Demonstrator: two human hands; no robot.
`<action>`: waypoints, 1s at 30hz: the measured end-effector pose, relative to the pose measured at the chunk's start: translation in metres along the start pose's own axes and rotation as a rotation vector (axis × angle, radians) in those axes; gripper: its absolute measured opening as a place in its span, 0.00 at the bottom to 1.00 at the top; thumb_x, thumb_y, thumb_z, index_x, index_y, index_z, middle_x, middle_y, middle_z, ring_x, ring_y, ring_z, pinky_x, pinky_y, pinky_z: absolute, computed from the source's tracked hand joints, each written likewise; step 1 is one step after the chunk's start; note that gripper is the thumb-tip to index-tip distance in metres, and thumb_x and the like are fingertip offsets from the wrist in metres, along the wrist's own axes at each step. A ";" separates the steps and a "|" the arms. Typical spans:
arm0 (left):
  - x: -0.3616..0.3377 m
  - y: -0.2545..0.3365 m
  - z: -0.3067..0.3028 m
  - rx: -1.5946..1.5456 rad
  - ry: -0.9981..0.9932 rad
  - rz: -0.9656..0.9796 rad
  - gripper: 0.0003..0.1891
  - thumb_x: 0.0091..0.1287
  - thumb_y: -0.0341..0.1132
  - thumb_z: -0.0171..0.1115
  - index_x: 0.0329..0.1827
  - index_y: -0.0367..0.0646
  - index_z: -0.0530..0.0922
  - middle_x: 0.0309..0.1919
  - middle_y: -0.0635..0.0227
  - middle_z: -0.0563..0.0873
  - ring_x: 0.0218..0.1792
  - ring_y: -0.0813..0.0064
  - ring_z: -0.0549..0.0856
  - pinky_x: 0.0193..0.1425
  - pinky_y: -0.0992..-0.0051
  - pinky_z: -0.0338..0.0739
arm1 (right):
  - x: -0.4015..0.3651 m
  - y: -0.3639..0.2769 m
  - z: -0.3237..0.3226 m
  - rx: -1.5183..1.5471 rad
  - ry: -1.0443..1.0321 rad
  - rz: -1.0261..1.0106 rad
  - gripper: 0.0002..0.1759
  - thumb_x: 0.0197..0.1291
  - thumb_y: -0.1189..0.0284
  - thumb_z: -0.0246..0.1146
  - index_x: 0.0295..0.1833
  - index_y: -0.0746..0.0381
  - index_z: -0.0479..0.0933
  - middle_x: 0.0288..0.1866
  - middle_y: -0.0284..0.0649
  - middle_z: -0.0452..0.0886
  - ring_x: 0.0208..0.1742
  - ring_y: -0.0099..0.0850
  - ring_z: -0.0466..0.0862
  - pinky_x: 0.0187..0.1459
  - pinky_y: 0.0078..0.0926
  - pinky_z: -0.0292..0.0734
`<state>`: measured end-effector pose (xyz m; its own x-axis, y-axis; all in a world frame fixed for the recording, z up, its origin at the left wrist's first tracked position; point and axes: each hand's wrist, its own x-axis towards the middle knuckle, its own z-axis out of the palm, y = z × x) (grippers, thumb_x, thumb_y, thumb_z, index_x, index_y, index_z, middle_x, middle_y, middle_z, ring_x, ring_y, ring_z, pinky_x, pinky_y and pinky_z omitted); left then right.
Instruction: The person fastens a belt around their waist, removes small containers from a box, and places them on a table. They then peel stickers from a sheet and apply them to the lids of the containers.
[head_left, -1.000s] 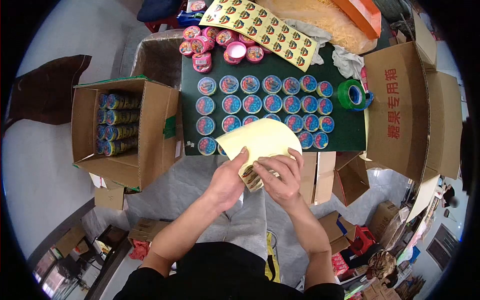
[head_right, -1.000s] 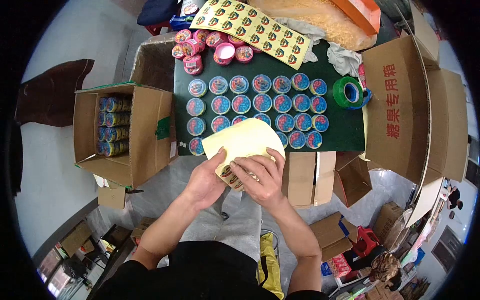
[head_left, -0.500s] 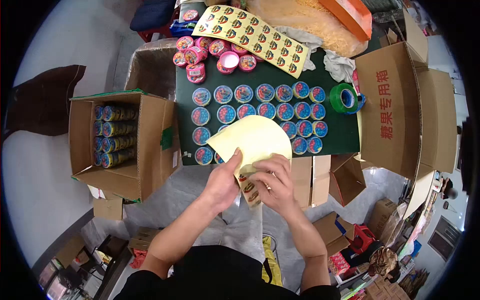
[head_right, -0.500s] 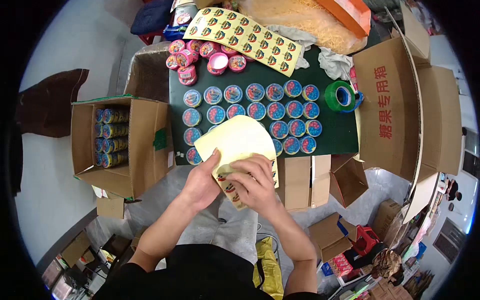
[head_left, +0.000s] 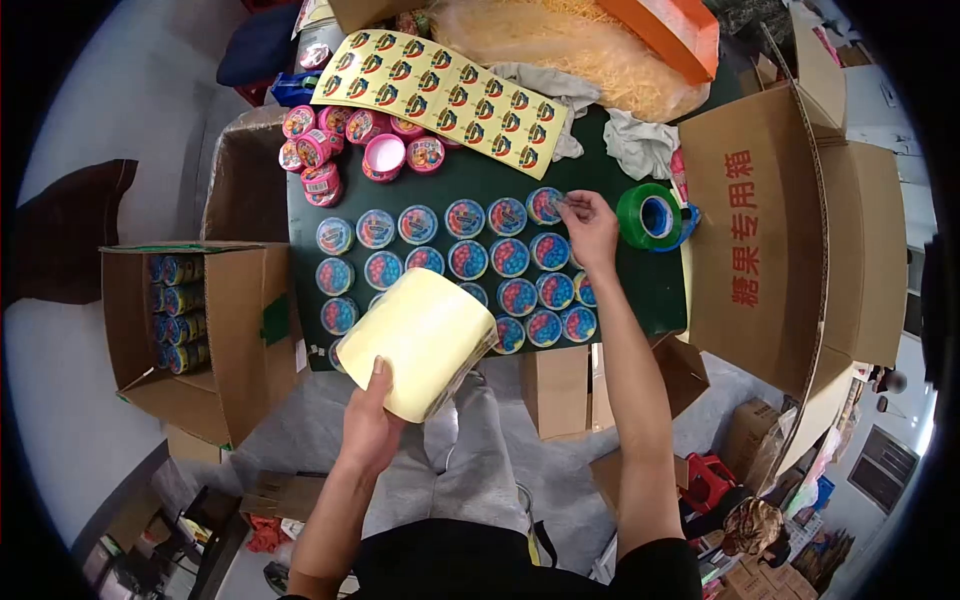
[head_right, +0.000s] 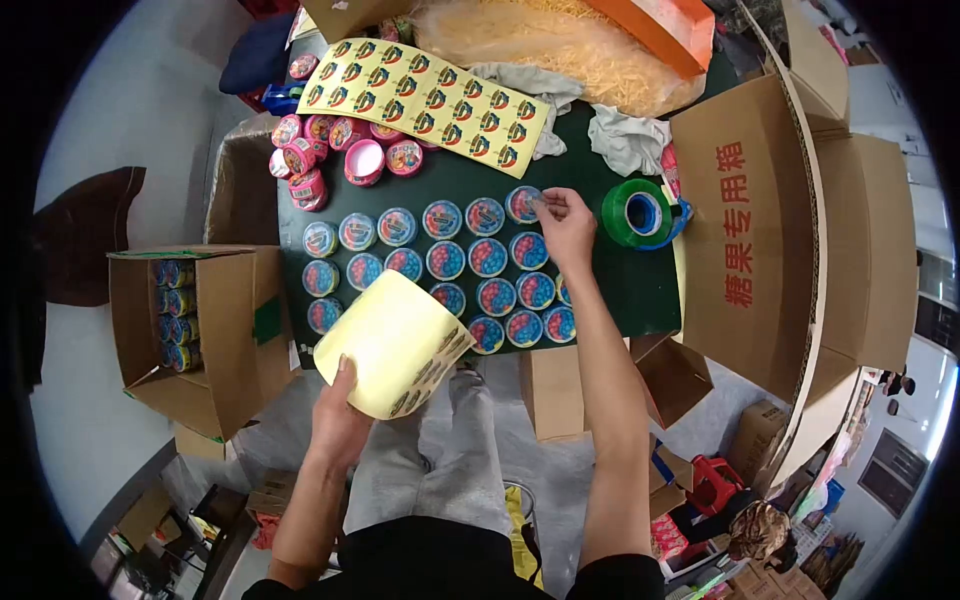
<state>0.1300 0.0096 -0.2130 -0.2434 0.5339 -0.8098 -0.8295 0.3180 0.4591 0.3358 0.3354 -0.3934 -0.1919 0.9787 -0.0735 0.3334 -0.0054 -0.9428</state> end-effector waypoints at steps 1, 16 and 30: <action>0.002 -0.004 0.003 -0.005 0.000 0.003 0.32 0.85 0.50 0.50 0.79 0.30 0.63 0.74 0.55 0.75 0.72 0.63 0.77 0.78 0.61 0.70 | 0.004 0.004 0.001 -0.053 -0.028 -0.004 0.13 0.62 0.77 0.74 0.50 0.69 0.83 0.43 0.41 0.90 0.42 0.25 0.89 0.44 0.25 0.85; 0.004 -0.016 0.040 -0.109 0.031 0.019 0.31 0.86 0.49 0.48 0.79 0.32 0.63 0.73 0.56 0.76 0.71 0.62 0.78 0.77 0.59 0.71 | -0.015 -0.040 -0.003 -0.710 0.037 -0.321 0.28 0.64 0.68 0.73 0.69 0.59 0.77 0.62 0.45 0.79 0.61 0.48 0.83 0.59 0.42 0.80; -0.014 -0.009 0.015 -0.070 -0.283 0.065 0.21 0.87 0.42 0.48 0.75 0.41 0.71 0.63 0.63 0.83 0.60 0.74 0.85 0.65 0.69 0.81 | -0.211 -0.186 0.030 -0.375 -0.373 -0.612 0.29 0.48 0.62 0.82 0.59 0.51 0.87 0.63 0.37 0.80 0.64 0.40 0.77 0.65 0.44 0.69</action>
<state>0.1487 0.0112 -0.2003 -0.1555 0.7514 -0.6413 -0.8521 0.2264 0.4718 0.2860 0.1238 -0.2123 -0.7136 0.6528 0.2542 0.3446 0.6431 -0.6839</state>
